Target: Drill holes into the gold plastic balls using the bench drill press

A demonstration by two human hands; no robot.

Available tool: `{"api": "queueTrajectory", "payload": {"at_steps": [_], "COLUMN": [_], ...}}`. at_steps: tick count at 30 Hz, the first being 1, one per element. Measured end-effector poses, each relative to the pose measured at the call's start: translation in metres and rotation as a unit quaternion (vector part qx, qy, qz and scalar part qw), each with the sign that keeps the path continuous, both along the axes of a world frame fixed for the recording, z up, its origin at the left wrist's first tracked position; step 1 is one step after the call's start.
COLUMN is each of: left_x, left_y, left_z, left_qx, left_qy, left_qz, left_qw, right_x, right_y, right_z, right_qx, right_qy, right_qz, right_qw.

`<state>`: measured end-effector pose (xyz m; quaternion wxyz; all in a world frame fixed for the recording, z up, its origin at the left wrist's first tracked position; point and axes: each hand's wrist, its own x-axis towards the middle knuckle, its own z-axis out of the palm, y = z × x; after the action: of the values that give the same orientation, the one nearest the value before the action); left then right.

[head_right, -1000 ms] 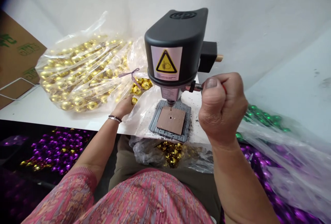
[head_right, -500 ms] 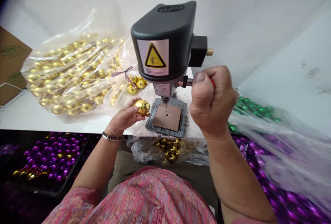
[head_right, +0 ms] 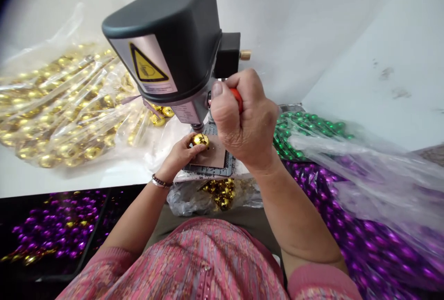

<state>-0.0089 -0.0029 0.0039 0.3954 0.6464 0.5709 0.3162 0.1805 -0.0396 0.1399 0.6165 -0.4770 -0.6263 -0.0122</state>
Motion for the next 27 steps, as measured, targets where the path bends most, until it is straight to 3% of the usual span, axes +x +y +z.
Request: {"api": "queueTrajectory", "payload": {"at_steps": [5,9,17,27], "left_x": [0.006,0.011,0.010,0.011], "left_y": [-0.003,-0.006,-0.004,-0.005], "left_z": [0.008,0.009,-0.004,-0.005], "left_qx": [-0.008,0.031,0.005,0.003], "left_qy": [0.039,0.108,0.066,0.054], "left_qz": [-0.034,-0.056,-0.051,-0.044], "left_qw": [0.999,0.992,0.996,0.998], "right_x": [0.000,0.000,0.004,0.012], "right_y": [-0.002,-0.001,-0.006,-0.013], "right_z": [0.000,-0.001,-0.009,-0.049], "right_qx": [-0.025,-0.001,0.021,0.088], "right_qy": [-0.019,-0.003,-0.005,-0.144], "right_qz": [-0.024,-0.008,0.030,0.015], "right_qw": [0.999,1.000,0.999,0.986]}}
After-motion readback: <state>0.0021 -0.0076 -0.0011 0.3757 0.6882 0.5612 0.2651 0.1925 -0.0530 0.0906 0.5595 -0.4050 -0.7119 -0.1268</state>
